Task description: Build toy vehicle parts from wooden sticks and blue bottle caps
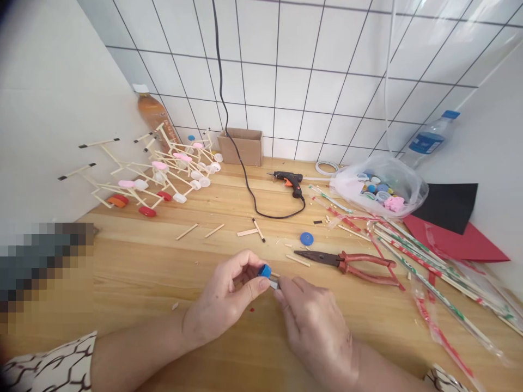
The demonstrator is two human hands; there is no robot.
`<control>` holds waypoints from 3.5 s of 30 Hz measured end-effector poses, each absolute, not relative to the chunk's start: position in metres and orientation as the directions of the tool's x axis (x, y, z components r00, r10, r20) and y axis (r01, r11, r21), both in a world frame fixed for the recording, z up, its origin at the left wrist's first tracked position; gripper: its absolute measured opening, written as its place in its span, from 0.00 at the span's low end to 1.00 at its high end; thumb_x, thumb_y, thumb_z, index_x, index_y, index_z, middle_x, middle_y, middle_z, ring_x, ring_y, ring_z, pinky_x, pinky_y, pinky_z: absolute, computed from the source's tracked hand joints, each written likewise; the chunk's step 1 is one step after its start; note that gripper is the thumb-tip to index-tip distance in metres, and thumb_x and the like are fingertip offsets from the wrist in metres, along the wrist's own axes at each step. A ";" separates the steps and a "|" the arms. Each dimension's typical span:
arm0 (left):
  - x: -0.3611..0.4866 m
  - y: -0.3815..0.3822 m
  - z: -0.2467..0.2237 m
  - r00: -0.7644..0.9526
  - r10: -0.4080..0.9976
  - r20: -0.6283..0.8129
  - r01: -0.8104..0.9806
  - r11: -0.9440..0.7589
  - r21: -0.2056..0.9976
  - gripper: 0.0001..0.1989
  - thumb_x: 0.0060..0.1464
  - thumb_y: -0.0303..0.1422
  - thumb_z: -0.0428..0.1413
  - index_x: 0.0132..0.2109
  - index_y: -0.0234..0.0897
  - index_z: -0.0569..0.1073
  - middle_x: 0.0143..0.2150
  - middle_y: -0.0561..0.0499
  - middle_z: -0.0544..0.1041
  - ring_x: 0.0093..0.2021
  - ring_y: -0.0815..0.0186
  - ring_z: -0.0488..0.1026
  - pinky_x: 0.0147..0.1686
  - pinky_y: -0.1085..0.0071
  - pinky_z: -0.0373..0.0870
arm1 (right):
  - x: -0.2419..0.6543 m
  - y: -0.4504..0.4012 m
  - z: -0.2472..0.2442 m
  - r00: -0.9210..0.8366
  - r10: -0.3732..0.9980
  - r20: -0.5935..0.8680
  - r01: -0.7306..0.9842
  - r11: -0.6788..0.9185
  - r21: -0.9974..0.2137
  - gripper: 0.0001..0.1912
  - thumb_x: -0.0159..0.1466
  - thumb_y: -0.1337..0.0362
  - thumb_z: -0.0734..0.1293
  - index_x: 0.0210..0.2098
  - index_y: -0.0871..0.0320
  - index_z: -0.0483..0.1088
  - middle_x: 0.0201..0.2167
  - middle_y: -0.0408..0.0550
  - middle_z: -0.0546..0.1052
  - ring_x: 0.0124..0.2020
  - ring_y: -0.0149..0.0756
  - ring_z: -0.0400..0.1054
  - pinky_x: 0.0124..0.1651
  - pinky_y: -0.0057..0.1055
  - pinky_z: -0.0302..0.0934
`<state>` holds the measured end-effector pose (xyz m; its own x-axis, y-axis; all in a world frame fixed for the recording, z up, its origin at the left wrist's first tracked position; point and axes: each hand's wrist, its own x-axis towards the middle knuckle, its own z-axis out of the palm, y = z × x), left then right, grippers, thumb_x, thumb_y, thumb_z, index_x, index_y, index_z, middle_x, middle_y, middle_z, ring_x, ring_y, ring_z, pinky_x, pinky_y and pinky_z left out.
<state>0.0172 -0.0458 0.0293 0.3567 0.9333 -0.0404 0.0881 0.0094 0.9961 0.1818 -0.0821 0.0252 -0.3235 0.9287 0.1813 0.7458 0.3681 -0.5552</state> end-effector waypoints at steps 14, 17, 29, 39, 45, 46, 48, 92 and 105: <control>0.013 -0.046 0.030 0.396 0.903 0.166 0.022 -0.190 0.981 0.06 0.51 0.33 0.55 0.36 0.34 0.68 0.28 0.52 0.69 0.28 0.70 0.65 0.29 0.73 0.64 | 0.186 -0.081 0.032 -0.332 0.941 -0.065 0.532 0.129 -0.837 0.19 0.67 0.56 0.53 0.29 0.59 0.68 0.20 0.42 0.65 0.23 0.30 0.61 0.27 0.26 0.54; 0.018 -0.048 0.030 0.349 0.937 -0.019 0.030 0.008 1.000 0.07 0.50 0.34 0.56 0.33 0.34 0.67 0.27 0.53 0.69 0.28 0.71 0.65 0.29 0.74 0.64 | 0.184 -0.084 0.026 -0.381 0.887 0.261 0.781 0.460 -0.424 0.16 0.67 0.66 0.52 0.32 0.60 0.68 0.23 0.47 0.70 0.23 0.33 0.63 0.27 0.28 0.53; 0.012 -0.047 0.032 0.448 0.889 0.090 -0.003 -0.100 0.995 0.07 0.51 0.33 0.55 0.36 0.33 0.69 0.29 0.52 0.69 0.30 0.69 0.65 0.31 0.73 0.64 | 0.185 -0.081 0.041 -0.332 0.909 -0.251 0.391 -0.110 -0.914 0.23 0.63 0.47 0.56 0.26 0.58 0.66 0.18 0.39 0.59 0.21 0.28 0.53 0.24 0.25 0.50; 0.016 -0.044 0.032 0.427 0.904 0.024 0.040 -0.046 0.998 0.07 0.52 0.34 0.54 0.35 0.34 0.68 0.28 0.52 0.70 0.29 0.69 0.65 0.30 0.74 0.63 | 0.186 -0.082 0.030 -0.344 0.937 0.061 0.698 0.299 -0.651 0.17 0.68 0.61 0.51 0.29 0.59 0.65 0.23 0.44 0.69 0.25 0.31 0.62 0.29 0.27 0.53; 0.018 -0.044 0.029 0.391 0.915 -0.093 0.065 0.073 0.995 0.08 0.51 0.35 0.55 0.34 0.34 0.67 0.28 0.52 0.70 0.29 0.69 0.66 0.30 0.73 0.64 | 0.185 -0.087 0.021 -0.447 0.804 0.392 0.855 0.513 -0.076 0.15 0.67 0.69 0.52 0.30 0.60 0.68 0.20 0.47 0.69 0.20 0.35 0.63 0.24 0.31 0.49; 0.018 -0.043 0.028 0.400 0.913 -0.077 0.075 0.052 0.996 0.08 0.51 0.35 0.54 0.34 0.34 0.67 0.28 0.52 0.70 0.29 0.69 0.66 0.30 0.73 0.64 | 0.185 -0.087 0.021 -0.427 0.826 0.368 0.860 0.497 -0.118 0.15 0.67 0.69 0.52 0.30 0.60 0.68 0.20 0.47 0.69 0.20 0.34 0.62 0.25 0.31 0.49; 0.017 -0.042 0.027 0.426 0.904 -0.028 0.097 -0.015 0.995 0.07 0.51 0.34 0.54 0.35 0.34 0.67 0.28 0.52 0.70 0.29 0.69 0.66 0.30 0.73 0.64 | 0.185 -0.085 0.024 -0.357 0.903 0.238 0.839 0.422 -0.344 0.16 0.67 0.65 0.52 0.29 0.59 0.67 0.21 0.45 0.69 0.21 0.32 0.61 0.25 0.29 0.49; 0.001 -0.005 0.020 0.426 0.903 0.049 0.106 -0.104 0.989 0.13 0.55 0.41 0.53 0.38 0.34 0.72 0.29 0.52 0.72 0.28 0.71 0.66 0.28 0.75 0.63 | 0.234 0.016 0.040 -0.004 0.998 -0.056 0.971 -0.009 -0.238 0.13 0.55 0.55 0.65 0.33 0.59 0.69 0.21 0.43 0.70 0.22 0.33 0.62 0.23 0.28 0.48; -0.006 -0.004 0.024 0.506 0.840 0.199 0.529 -0.484 0.697 0.07 0.46 0.37 0.60 0.31 0.38 0.74 0.31 0.48 0.76 0.32 0.60 0.70 0.32 0.69 0.61 | 0.231 0.016 0.035 -0.025 0.999 -0.034 0.980 0.018 -0.200 0.11 0.56 0.57 0.62 0.24 0.58 0.67 0.23 0.47 0.72 0.24 0.34 0.63 0.25 0.28 0.49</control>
<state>-0.0062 -0.0041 0.0238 0.5056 0.8395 0.1988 0.5291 -0.4837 0.6972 0.2309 0.0164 0.0354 -0.0250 0.9991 -0.0339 0.9797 0.0177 -0.1999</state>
